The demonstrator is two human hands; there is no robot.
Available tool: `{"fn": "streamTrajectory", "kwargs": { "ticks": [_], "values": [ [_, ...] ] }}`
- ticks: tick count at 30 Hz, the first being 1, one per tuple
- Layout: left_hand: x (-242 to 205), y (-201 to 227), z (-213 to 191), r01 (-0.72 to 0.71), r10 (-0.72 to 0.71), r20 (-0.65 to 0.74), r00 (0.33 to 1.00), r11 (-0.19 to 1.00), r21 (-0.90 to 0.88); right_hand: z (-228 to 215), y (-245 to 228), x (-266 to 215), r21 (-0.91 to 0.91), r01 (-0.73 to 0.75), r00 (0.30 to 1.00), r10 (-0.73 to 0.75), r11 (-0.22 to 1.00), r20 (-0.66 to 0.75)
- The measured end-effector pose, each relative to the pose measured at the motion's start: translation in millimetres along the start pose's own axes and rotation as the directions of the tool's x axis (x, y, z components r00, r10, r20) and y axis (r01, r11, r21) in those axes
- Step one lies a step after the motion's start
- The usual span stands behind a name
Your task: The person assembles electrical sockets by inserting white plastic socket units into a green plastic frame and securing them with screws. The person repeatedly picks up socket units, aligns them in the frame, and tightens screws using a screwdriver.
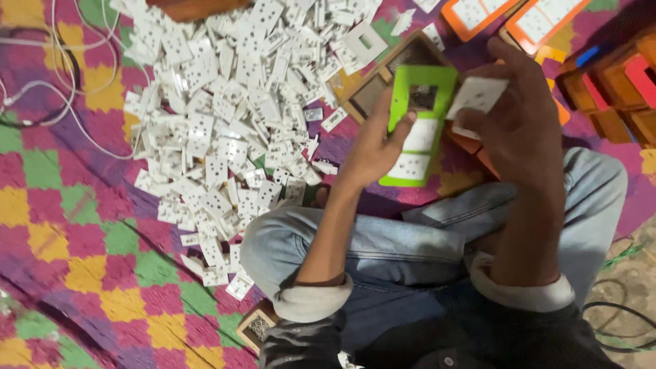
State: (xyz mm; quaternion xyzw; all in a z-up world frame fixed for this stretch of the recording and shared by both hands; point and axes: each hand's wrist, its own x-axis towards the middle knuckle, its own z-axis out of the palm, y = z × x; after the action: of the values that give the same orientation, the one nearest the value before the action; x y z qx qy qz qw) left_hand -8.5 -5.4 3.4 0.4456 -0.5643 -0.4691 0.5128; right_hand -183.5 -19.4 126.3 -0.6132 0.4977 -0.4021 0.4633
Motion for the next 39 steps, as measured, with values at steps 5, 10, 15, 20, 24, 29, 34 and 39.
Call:
{"fn": "streamTrajectory", "kwargs": {
  "ticks": [5,10,15,20,24,29,34,39],
  "values": [
    [-5,-1,8,0.116,-0.076,0.184,0.98,0.97,-0.216,-9,3,0,-0.324,0.108,0.989,-0.069,0.94,0.132],
    [-7,16,-2,0.096,-0.078,0.229,0.97,0.993,-0.068,-6,10,3,-0.477,0.395,0.915,-0.292,0.785,0.277],
    [-4,23,-2,0.243,-0.215,0.282,0.935,0.968,-0.065,-9,25,2,-0.444,0.244,0.964,-0.167,0.862,0.204],
    [-5,0,0,0.215,-0.206,0.102,0.973,0.973,-0.089,-1,94,8,-0.324,0.151,0.984,-0.174,0.934,-0.046],
    [5,-5,-16,0.287,-0.302,-0.139,0.943,0.95,-0.121,13,160,54,-0.464,0.213,0.971,-0.238,0.86,0.004],
    [14,-3,-34,0.409,-0.485,-0.297,0.823,0.867,-0.284,39,204,92,-0.789,0.221,0.962,0.006,0.574,0.274],
    [18,-7,-37,0.385,-0.533,-0.276,0.8,0.808,-0.446,54,216,112,-0.902,0.156,0.944,0.207,0.402,0.255],
    [15,-7,-33,0.395,-0.506,-0.206,0.838,0.822,-0.412,36,204,109,-0.857,0.049,0.961,0.21,0.513,0.181]
  ]
}}
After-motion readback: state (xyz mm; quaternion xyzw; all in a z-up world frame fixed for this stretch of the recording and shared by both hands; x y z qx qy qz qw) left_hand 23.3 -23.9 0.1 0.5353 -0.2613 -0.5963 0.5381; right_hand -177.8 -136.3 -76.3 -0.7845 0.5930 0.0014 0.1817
